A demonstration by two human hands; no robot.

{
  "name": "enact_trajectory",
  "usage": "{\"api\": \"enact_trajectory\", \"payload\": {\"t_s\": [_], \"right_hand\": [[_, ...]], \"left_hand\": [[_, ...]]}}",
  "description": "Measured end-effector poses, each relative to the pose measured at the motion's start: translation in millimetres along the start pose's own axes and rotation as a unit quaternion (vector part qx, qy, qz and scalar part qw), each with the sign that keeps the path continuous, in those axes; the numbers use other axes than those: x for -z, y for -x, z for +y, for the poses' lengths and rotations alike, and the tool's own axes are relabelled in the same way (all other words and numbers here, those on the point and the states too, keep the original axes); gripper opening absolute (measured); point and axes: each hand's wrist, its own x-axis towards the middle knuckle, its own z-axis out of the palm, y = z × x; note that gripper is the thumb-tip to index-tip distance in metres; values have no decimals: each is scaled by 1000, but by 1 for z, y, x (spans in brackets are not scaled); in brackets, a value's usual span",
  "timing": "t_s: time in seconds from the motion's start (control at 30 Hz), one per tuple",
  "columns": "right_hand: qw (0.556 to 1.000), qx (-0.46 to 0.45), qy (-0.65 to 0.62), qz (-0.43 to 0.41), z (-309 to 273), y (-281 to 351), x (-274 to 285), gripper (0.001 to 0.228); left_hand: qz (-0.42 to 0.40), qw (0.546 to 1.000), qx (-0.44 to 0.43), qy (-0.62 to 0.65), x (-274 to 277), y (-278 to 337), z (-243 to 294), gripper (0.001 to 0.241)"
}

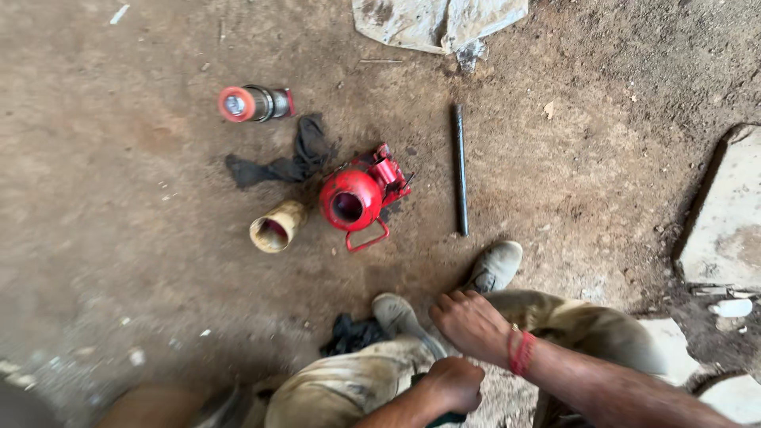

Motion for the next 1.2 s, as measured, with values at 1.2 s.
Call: {"api": "enact_trajectory", "payload": {"t_s": [1.2], "right_hand": [[989,-102,16,104,-108,-186,24,44]], "left_hand": [[126,963,174,162,176,255,-104,27]]}}
